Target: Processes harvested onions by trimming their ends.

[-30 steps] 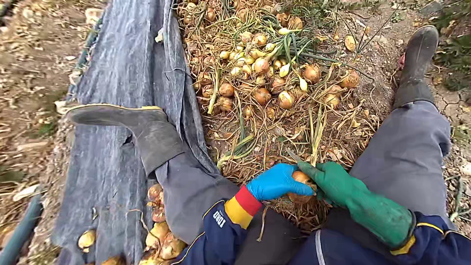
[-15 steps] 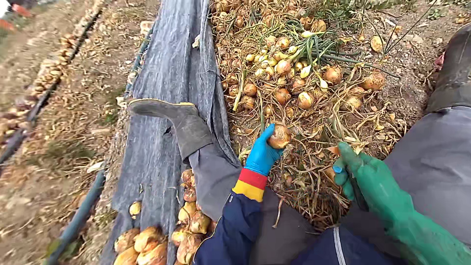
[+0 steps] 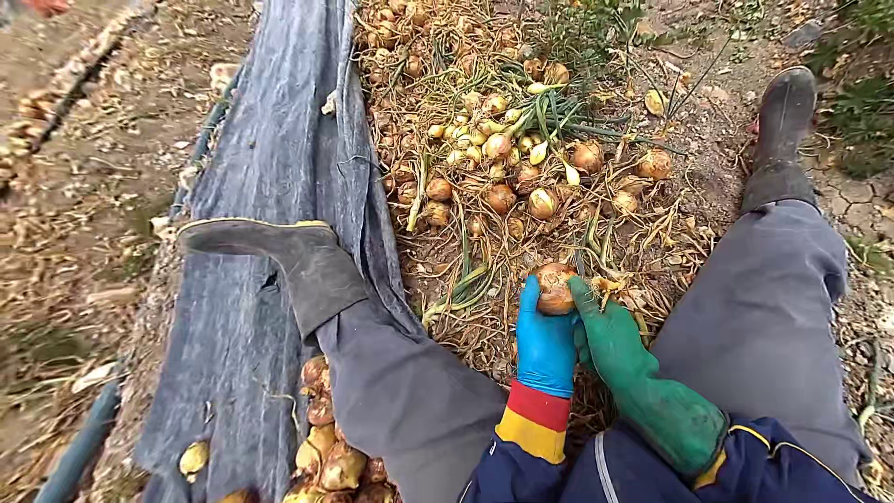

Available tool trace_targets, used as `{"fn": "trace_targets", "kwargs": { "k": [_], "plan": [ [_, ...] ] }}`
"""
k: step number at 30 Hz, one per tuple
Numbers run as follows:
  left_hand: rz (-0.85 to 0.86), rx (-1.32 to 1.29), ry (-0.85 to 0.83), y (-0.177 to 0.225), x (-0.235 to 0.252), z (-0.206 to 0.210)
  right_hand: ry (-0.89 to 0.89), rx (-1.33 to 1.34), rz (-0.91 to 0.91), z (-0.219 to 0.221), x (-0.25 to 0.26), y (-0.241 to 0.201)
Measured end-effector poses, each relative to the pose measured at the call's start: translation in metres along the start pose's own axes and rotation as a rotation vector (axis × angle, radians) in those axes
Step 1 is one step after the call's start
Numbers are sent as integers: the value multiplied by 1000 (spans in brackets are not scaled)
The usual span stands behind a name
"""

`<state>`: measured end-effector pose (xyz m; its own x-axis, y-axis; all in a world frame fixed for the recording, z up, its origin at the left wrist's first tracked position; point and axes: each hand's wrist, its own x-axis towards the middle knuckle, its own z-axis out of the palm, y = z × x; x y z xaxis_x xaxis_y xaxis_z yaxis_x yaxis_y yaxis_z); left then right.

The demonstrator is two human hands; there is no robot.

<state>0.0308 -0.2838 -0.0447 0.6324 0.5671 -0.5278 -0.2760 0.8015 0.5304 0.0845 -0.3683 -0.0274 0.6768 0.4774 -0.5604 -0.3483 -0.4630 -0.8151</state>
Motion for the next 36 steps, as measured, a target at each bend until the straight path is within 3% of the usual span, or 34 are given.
{"fn": "trace_targets", "kwargs": {
  "k": [5,8,12,15,18,20,22,24,27,29,30,32,36],
  "plan": [
    [-70,36,-87,-11,-3,-14,85,175,224,0,-10,-20],
    [-2,20,-135,-13,3,-27,-22,176,263,-5,10,4],
    [98,108,-163,-10,8,-45,-236,310,302,-4,2,-6],
    [117,51,-81,1,8,-50,-347,462,243,-2,-10,-12],
    [136,-94,-18,50,-12,-59,-270,358,209,-11,-10,-31],
    [259,-5,-72,101,-46,-87,-266,185,115,-36,13,-28],
    [413,258,-101,159,-94,-133,-230,-25,72,-72,45,-26],
    [477,676,-13,220,-156,-188,-188,-302,37,-114,73,-32],
    [319,1287,279,286,-215,-215,-68,-739,-41,-177,109,-43],
    [408,1397,514,281,-198,-192,25,-844,-115,-213,133,-44],
    [532,1348,544,265,-173,-170,73,-837,-158,-229,150,-40],
    [694,1254,457,221,-101,-118,106,-718,-197,-241,158,-40],
    [559,1419,264,120,63,-15,-1,-665,-199,-208,88,-64]
  ]
}}
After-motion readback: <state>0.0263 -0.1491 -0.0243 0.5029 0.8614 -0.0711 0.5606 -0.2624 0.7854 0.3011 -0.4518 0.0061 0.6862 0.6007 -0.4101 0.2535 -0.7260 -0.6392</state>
